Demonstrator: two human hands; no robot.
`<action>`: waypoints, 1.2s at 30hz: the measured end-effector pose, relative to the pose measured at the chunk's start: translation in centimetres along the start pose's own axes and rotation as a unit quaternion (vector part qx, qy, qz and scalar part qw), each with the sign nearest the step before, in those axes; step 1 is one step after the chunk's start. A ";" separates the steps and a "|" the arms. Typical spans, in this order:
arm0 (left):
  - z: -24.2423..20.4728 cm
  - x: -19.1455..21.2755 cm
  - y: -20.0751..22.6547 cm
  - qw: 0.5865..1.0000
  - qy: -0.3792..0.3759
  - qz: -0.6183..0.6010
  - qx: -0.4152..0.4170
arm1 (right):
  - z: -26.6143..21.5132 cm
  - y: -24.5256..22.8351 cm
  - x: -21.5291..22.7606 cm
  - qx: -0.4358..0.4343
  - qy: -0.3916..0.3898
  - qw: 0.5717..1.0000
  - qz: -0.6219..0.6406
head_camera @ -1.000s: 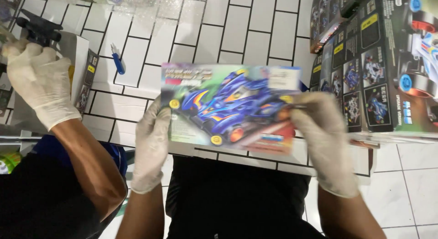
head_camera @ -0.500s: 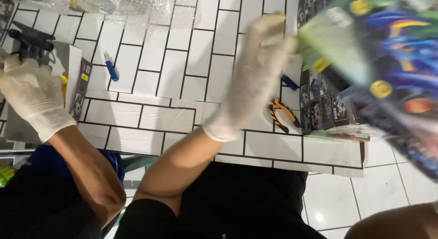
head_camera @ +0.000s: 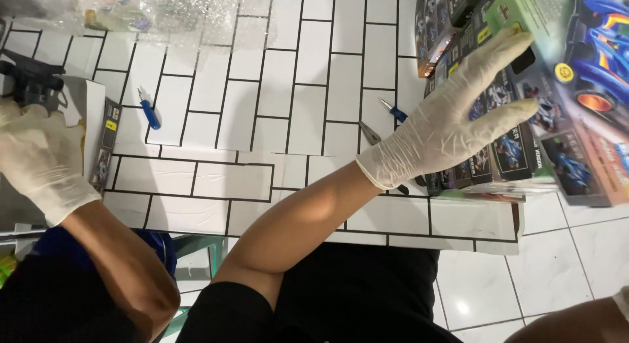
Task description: Assembling a model toy car from a kit and then placing it into a box with bubble wrap.
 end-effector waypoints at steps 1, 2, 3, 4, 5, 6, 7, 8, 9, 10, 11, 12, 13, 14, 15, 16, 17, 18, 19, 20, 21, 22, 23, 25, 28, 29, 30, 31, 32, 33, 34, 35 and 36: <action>0.1 0.2 -0.2 1.000 -0.001 -0.006 0.000 | -0.8 5.4 0.7 0.002 0.001 1.000 -0.001; 0.0 0.4 -0.3 1.000 0.000 -0.005 0.000 | -1.0 6.1 1.1 0.004 0.001 1.000 -0.003; -0.1 0.6 -0.3 1.000 -0.001 -0.010 0.002 | -1.2 6.7 1.6 0.005 0.002 1.000 -0.004; -0.2 0.8 -0.4 1.000 -0.003 -0.015 0.006 | -1.5 7.3 2.1 0.005 0.002 1.000 -0.006; -0.5 0.6 -0.3 1.000 -0.003 -0.016 0.007 | -1.8 7.6 2.3 0.005 0.003 1.000 -0.007; -0.7 0.3 -0.2 1.000 -0.021 0.021 0.007 | -2.0 7.7 2.7 0.007 0.006 1.000 -0.009; -0.9 0.0 -0.1 0.998 -0.038 0.057 0.006 | -2.2 7.9 3.0 0.009 0.008 1.000 -0.012; -1.0 -0.5 0.2 0.998 -0.039 0.058 0.006 | -2.3 7.9 3.2 0.012 0.009 1.000 -0.013; -1.1 -1.1 0.5 0.995 -0.045 0.091 -0.013 | -2.5 8.0 3.4 0.014 0.010 1.000 -0.014; -1.2 -1.5 0.7 0.990 -0.050 0.125 -0.032 | -2.3 8.1 3.6 0.018 0.009 1.000 -0.015; -1.2 -1.3 2.0 0.990 -0.048 0.127 -0.032 | -2.2 8.4 3.5 0.022 0.008 1.000 -0.016; -1.2 -1.2 3.2 0.992 -0.059 0.108 -0.019 | -2.1 8.7 3.6 0.026 0.006 0.999 -0.018; -1.3 -1.0 4.5 0.994 -0.069 0.089 -0.007 | -1.9 8.9 3.6 0.031 0.004 0.999 -0.019; -1.6 -1.6 4.6 0.994 -0.068 0.090 -0.006 | -2.0 9.0 3.9 0.033 0.002 0.999 -0.021; -1.9 -2.2 4.8 0.992 -0.041 0.120 -0.028 | -2.1 9.2 4.1 0.034 0.001 0.999 -0.023; -2.3 -2.7 5.0 0.987 -0.016 0.149 -0.051 | -2.3 9.4 4.3 0.036 0.002 0.999 -0.024; -2.3 -2.8 4.7 0.987 -0.016 0.150 -0.051 | -2.5 9.4 4.5 0.038 0.002 0.999 -0.025; -2.3 -3.0 4.4 0.986 -0.015 0.157 -0.056 | -2.7 9.4 4.8 0.039 0.002 0.999 -0.027; -2.4 -3.2 4.1 0.984 -0.014 0.165 -0.060 | -2.9 9.4 5.0 0.041 0.002 0.999 -0.028; -2.3 -3.1 3.8 0.984 -0.013 0.166 -0.060 | -3.1 9.2 5.2 0.043 0.002 0.999 -0.029; -2.2 -3.0 3.5 0.982 -0.009 0.177 -0.065 | -3.2 9.1 5.5 0.046 0.001 0.998 -0.031; -2.2 -3.0 3.2 0.980 -0.007 0.188 -0.068 | -3.4 9.0 5.7 0.047 0.002 0.998 -0.032; -2.1 -3.1 3.1 0.980 -0.007 0.188 -0.068 | -3.8 9.2 5.8 0.049 0.002 0.998 -0.033; -1.9 -3.1 2.9 0.981 0.000 0.184 -0.055 | -4.5 9.5 6.0 0.053 0.006 0.998 -0.036; -1.8 -3.1 2.5 0.979 0.002 0.199 -0.047 | -5.5 9.6 6.1 0.057 0.009 0.998 -0.041; -1.8 -3.1 2.2 0.979 0.002 0.198 -0.046 | -5.9 9.7 6.2 0.058 0.010 0.997 -0.042; -1.8 -3.1 1.9 0.978 -0.002 0.200 -0.052 | -6.1 9.7 6.3 0.059 0.011 0.997 -0.044; -1.8 -3.0 1.6 0.978 -0.005 0.202 -0.059 | -6.4 9.7 6.4 0.061 0.012 0.997 -0.046; -1.7 -2.9 1.7 0.978 -0.005 0.202 -0.059 | -6.6 9.8 6.3 0.063 0.012 0.997 -0.048; -1.6 -2.7 1.8 0.980 -0.007 0.191 -0.058 | -6.8 9.9 6.2 0.065 0.013 0.997 -0.049; -1.6 -2.6 1.9 0.982 -0.009 0.181 -0.057 | -7.0 10.0 6.0 0.067 0.013 0.996 -0.051; -1.6 -2.7 1.6 0.982 -0.009 0.181 -0.057 | -7.2 10.2 6.0 0.068 0.013 0.996 -0.052; -1.7 -2.8 1.4 0.980 -0.009 0.187 -0.062 | -7.4 10.3 6.0 0.070 0.013 0.996 -0.054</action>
Point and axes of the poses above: each hand's wrist, its own z-axis towards the middle knuckle, its own x-axis out of the back of the hand, y = z × x, the point moved 1 cm from there along z, towards the middle knuckle, and after that the axes turned 11 degrees about -x, right-handed, at the moved point
